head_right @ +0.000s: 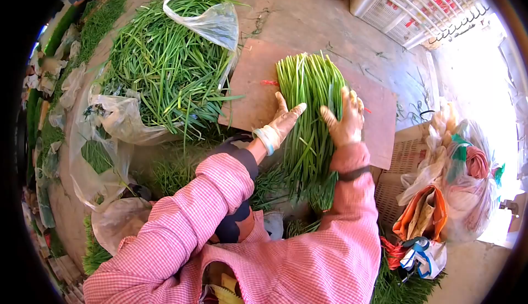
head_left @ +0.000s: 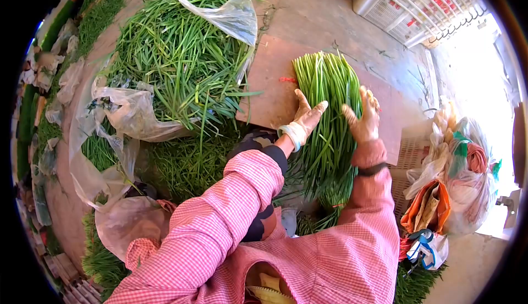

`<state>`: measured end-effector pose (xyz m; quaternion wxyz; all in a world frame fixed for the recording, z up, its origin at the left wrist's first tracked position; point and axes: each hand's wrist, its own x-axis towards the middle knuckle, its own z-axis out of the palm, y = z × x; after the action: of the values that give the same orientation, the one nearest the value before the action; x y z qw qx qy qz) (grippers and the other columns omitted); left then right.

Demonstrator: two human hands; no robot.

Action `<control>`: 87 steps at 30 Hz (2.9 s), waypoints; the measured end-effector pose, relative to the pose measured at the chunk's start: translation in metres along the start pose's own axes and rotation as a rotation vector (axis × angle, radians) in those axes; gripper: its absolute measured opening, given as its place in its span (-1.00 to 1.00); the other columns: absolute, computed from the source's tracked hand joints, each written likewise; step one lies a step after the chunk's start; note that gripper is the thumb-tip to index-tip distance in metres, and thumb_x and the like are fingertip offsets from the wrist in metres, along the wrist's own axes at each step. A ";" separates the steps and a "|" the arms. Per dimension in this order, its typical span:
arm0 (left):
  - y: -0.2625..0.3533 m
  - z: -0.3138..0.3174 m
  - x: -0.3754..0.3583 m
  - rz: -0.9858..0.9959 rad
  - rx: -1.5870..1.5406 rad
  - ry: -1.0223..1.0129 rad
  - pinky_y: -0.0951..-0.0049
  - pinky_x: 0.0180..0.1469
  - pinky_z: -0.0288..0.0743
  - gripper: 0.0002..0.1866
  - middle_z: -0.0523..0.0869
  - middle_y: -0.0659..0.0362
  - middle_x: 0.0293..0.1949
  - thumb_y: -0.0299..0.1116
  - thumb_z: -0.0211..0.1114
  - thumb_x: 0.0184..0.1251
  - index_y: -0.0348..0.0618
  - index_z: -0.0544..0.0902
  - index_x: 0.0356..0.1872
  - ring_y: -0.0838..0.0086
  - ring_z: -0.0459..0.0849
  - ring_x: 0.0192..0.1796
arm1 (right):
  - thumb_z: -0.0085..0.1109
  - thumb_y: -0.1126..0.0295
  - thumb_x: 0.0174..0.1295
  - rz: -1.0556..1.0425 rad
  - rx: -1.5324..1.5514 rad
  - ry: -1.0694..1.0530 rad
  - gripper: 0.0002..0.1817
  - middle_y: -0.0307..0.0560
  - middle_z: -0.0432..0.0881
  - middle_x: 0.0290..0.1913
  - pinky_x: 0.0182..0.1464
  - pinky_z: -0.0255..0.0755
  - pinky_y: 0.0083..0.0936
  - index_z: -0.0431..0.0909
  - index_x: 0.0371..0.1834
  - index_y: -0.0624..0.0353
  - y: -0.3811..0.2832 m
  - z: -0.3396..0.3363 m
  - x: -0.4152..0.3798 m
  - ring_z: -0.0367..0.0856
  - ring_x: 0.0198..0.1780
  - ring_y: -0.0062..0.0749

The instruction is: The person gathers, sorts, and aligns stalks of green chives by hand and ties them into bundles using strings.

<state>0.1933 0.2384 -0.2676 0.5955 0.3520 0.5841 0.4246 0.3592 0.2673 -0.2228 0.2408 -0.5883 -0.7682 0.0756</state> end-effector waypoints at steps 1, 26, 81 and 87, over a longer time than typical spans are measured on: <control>-0.001 0.000 -0.001 0.027 0.029 0.042 0.43 0.34 -0.08 0.09 -0.11 -0.09 0.37 0.07 0.16 0.15 -0.22 -0.51 0.30 0.25 -0.06 0.40 | 0.27 -0.06 -0.10 -0.079 -0.102 0.029 -0.32 0.10 0.13 0.33 0.28 0.01 -0.11 0.40 0.10 0.00 -0.024 -0.011 -0.016 0.02 0.34 0.08; -0.012 -0.021 -0.032 0.032 -0.078 0.025 0.38 0.30 0.08 -0.23 0.25 -0.14 0.25 -0.10 0.17 0.16 -0.33 0.08 0.29 0.13 0.23 0.29 | 0.25 0.38 0.05 0.150 0.543 -0.146 -0.66 -0.06 0.60 -0.34 -0.29 0.43 -0.55 0.52 -0.06 0.07 -0.052 -0.043 -0.002 0.53 -0.37 -0.46; 0.007 -0.507 -0.431 0.369 -0.431 0.998 0.60 -0.42 0.50 -0.71 0.49 0.33 -0.61 -0.32 0.18 0.21 -0.27 0.54 -0.11 0.65 0.45 -0.60 | 0.07 0.43 0.08 -1.243 0.632 -0.710 -0.72 -0.05 0.53 -0.10 0.06 0.33 -0.35 0.49 -0.10 0.13 -0.546 0.149 -0.045 0.45 0.01 -0.16; 0.060 -0.472 -0.473 1.001 -0.480 0.969 0.71 -0.70 0.03 -0.65 0.22 0.48 -0.80 -0.40 -0.03 0.30 -0.58 0.36 -0.06 0.81 0.10 -0.80 | 0.04 0.39 0.10 -1.292 0.488 -0.757 -0.75 -0.02 0.55 -0.16 0.02 0.35 -0.34 0.50 -0.13 0.12 -0.628 0.248 -0.065 0.46 -0.03 -0.14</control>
<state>-0.2610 -0.2080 -0.0581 0.0659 0.2094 0.4421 0.8697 -0.2871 0.0611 -0.2067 0.0815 0.1099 -0.9495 0.2823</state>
